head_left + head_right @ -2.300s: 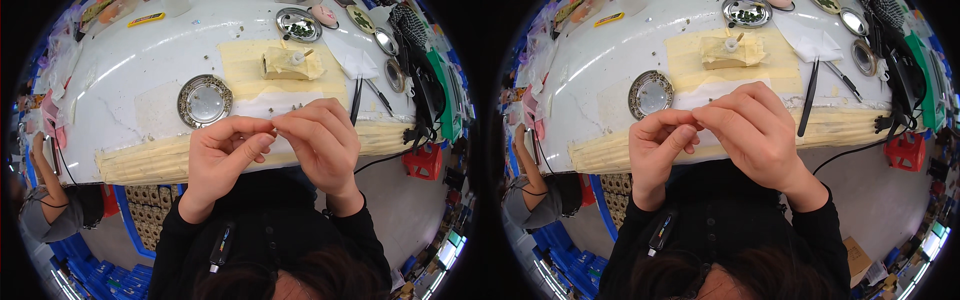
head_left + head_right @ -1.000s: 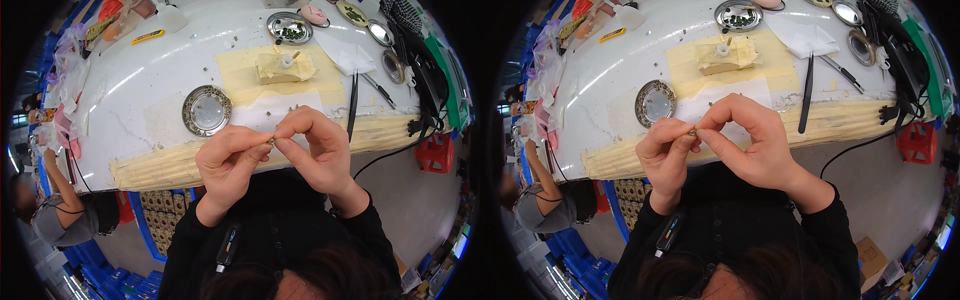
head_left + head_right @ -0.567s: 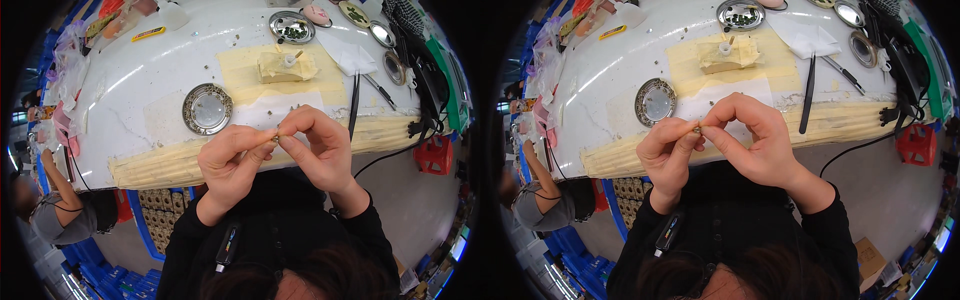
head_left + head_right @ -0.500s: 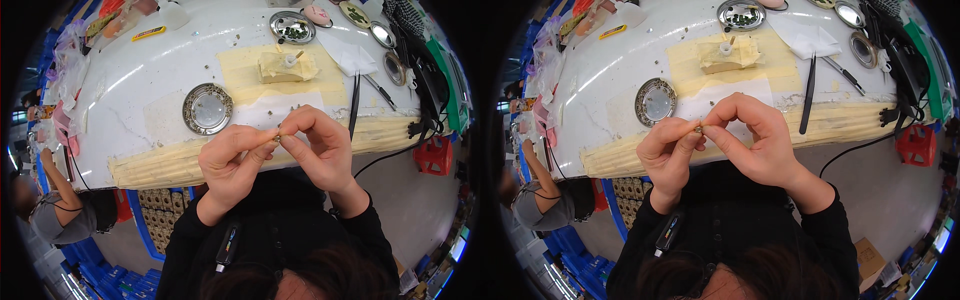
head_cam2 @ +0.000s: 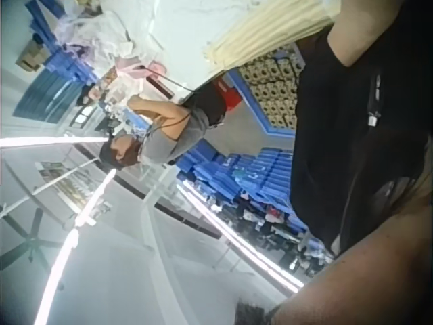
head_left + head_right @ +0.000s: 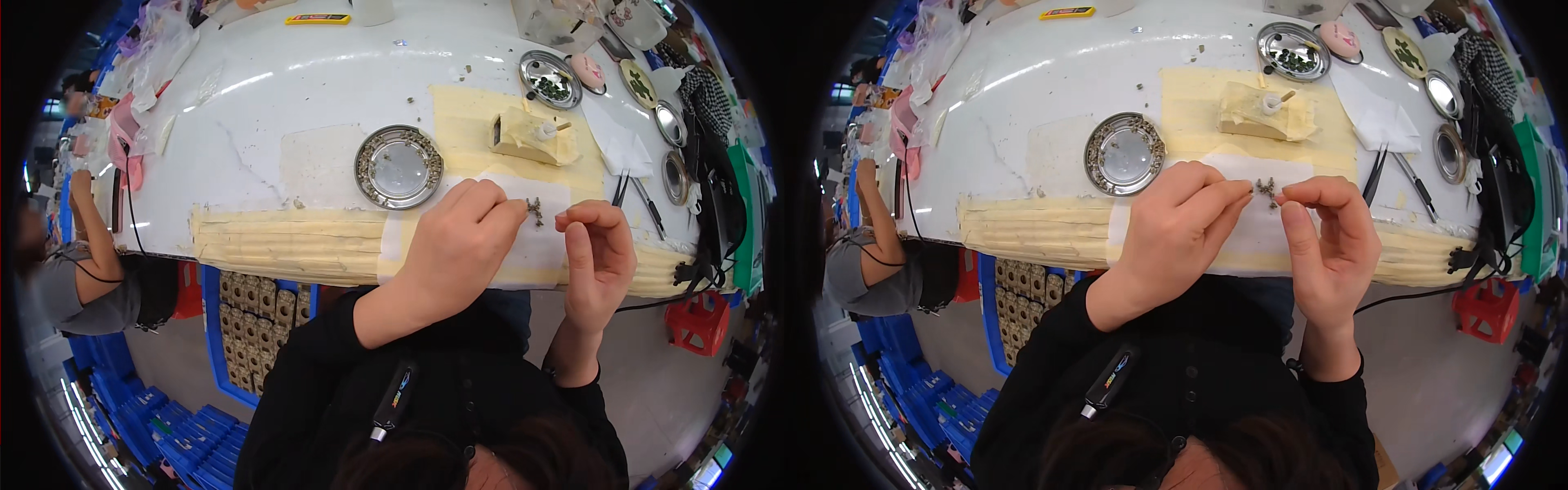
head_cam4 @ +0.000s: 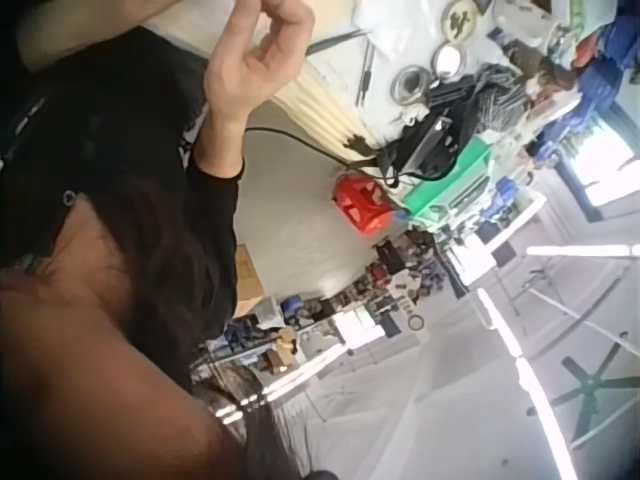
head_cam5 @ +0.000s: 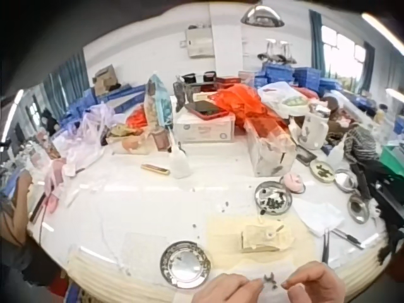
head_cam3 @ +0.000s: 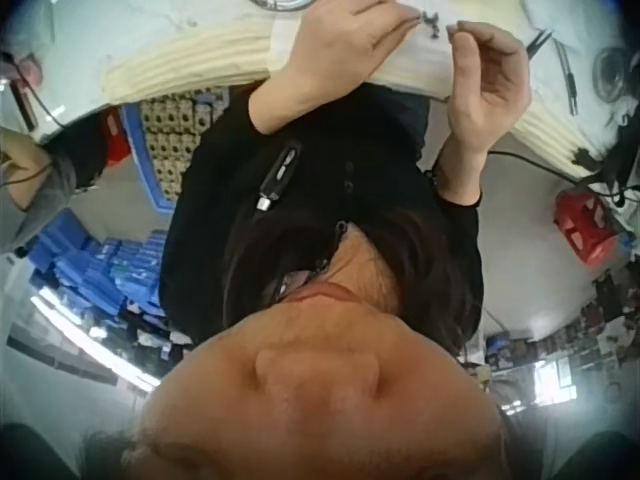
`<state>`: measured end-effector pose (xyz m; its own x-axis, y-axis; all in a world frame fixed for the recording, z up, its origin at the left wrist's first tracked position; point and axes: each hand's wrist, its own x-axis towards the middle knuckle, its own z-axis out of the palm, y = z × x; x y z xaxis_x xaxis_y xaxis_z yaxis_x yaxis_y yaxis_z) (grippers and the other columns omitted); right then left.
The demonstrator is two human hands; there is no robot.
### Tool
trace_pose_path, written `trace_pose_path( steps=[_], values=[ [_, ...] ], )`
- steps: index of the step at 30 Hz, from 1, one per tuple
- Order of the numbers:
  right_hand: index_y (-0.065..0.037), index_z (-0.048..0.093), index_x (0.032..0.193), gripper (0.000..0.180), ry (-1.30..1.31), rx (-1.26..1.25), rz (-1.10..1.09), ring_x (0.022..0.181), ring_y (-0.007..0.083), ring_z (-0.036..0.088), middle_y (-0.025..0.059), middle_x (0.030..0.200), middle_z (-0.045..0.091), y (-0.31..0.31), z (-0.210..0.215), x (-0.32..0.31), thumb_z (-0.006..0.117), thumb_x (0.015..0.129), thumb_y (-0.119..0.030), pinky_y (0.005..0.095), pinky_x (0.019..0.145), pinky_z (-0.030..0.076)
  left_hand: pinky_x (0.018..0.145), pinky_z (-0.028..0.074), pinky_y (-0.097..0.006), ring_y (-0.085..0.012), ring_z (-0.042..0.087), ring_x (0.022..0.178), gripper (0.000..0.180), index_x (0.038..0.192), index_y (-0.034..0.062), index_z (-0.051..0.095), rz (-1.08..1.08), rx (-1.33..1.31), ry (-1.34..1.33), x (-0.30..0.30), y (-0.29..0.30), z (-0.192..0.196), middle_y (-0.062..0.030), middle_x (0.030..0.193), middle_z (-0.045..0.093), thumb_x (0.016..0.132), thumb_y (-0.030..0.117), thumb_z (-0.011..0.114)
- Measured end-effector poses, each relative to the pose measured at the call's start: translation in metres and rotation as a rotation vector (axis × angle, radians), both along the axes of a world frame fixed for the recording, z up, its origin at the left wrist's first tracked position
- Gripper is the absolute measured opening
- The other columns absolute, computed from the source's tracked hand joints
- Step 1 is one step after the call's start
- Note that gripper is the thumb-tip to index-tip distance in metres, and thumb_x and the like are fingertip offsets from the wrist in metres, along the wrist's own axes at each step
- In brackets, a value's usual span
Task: Assembling small components at a factory workbench using hands and tweezers.
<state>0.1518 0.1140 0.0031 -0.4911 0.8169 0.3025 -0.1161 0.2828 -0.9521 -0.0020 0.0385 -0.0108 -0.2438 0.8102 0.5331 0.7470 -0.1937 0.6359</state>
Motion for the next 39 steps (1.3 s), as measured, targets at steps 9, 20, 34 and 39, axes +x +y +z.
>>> trace_pose_path(
  steps=[9,20,34,39],
  values=[
    [0.005,0.058,0.101,0.010,-0.027,-0.017,-0.032,0.086,0.0142,0.058,0.0076,0.093,0.060,0.002,-0.004,0.006,0.058,0.091,0.002,0.0265,0.082,0.045,0.058,0.044,-0.031,-0.0192,0.056,0.066,0.012,0.089,0.0017,0.071,0.335,-0.050,0.055,-0.064,-0.025,0.013,-0.0073,0.075,0.059,0.077,0.000,0.073],
    [0.004,0.061,0.095,0.009,-0.045,0.042,-0.001,0.081,0.0150,0.059,0.0094,0.088,0.063,-0.009,-0.001,-0.005,0.063,0.086,0.005,0.0266,0.076,0.046,0.057,0.044,-0.025,-0.0114,0.058,0.067,0.007,0.089,-0.0004,0.069,0.293,-0.154,-0.092,-0.078,-0.029,0.020,-0.0055,0.081,0.066,0.083,0.000,0.070],
    [-0.004,0.071,0.094,0.030,-0.069,0.623,0.042,0.069,0.0204,0.059,0.0050,0.080,0.062,-0.014,0.014,-0.046,0.077,0.066,0.005,0.0303,0.060,0.046,0.062,0.053,-0.022,-0.0125,0.067,0.074,0.018,0.097,0.0005,0.060,-0.344,-0.097,-1.377,-0.041,-0.041,0.014,-0.0097,0.085,0.070,0.084,-0.001,0.072],
    [-0.004,0.069,0.090,0.024,-0.087,0.626,0.027,0.069,0.0215,0.058,0.0054,0.080,0.061,-0.013,0.013,-0.044,0.076,0.068,0.005,0.0309,0.059,0.046,0.062,0.053,-0.022,-0.0121,0.067,0.074,0.017,0.097,0.0000,0.059,-0.337,-0.118,-1.378,-0.037,-0.040,0.013,-0.0099,0.085,0.070,0.085,-0.001,0.071]
  ],
)
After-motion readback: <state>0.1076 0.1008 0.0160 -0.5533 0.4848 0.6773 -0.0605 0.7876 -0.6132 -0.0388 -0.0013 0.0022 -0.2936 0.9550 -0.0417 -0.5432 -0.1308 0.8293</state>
